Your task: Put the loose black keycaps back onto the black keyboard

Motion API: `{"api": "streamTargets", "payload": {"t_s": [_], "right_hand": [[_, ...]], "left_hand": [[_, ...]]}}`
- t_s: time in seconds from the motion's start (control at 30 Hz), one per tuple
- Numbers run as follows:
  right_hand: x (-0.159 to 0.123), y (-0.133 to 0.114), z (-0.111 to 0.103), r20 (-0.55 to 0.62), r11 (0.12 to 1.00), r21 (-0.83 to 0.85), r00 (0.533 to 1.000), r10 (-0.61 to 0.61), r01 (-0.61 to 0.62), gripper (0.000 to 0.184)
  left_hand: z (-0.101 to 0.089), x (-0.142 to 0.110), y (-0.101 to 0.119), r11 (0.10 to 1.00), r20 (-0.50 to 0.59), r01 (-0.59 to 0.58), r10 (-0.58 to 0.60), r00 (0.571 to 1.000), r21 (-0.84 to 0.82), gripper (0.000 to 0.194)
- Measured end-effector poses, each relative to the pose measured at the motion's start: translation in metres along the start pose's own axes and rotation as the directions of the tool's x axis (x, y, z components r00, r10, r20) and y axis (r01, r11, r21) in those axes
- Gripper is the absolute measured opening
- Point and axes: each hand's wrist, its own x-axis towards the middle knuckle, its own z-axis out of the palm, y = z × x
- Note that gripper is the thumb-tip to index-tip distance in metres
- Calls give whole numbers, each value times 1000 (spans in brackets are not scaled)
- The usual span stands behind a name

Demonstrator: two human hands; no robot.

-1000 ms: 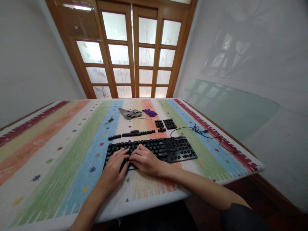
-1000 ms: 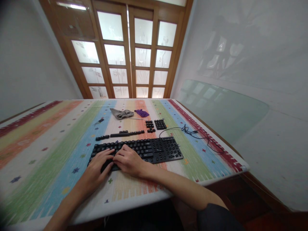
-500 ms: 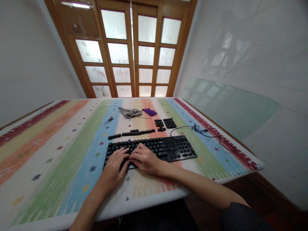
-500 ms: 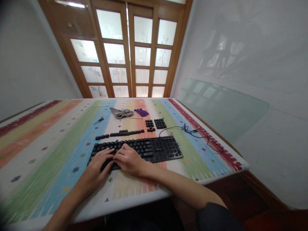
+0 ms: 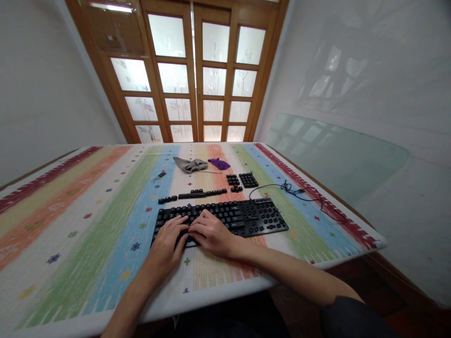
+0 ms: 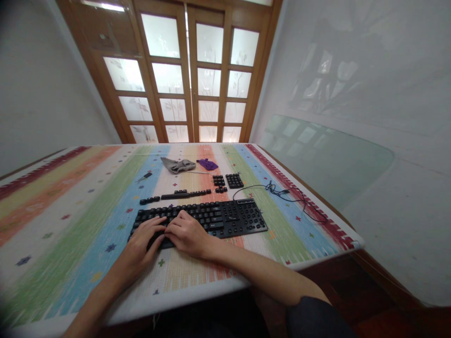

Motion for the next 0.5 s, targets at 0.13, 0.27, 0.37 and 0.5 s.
{"api": "streamTargets", "payload": {"t_s": [0.13,0.27,0.37,0.5], "right_hand": [[-1,-1,1,-3,1000,-29,1000,8,-9,19],[0,-2,2,-12,998,-58,1000,-6,5,19],[1,-4,0,-14,997,-77,1000,1,-2,16],[0,-5,-3,-15,999,-52,1000,11,-12,10]], "left_hand": [[0,1,0,1000,2,-10,10,1000,7,18],[0,0,-1,1000,-1,-13,13,1000,11,18],[1,0,-1,1000,4,-1,1,1000,10,18],[1,0,-2,1000,8,-7,7,1000,8,18]]}}
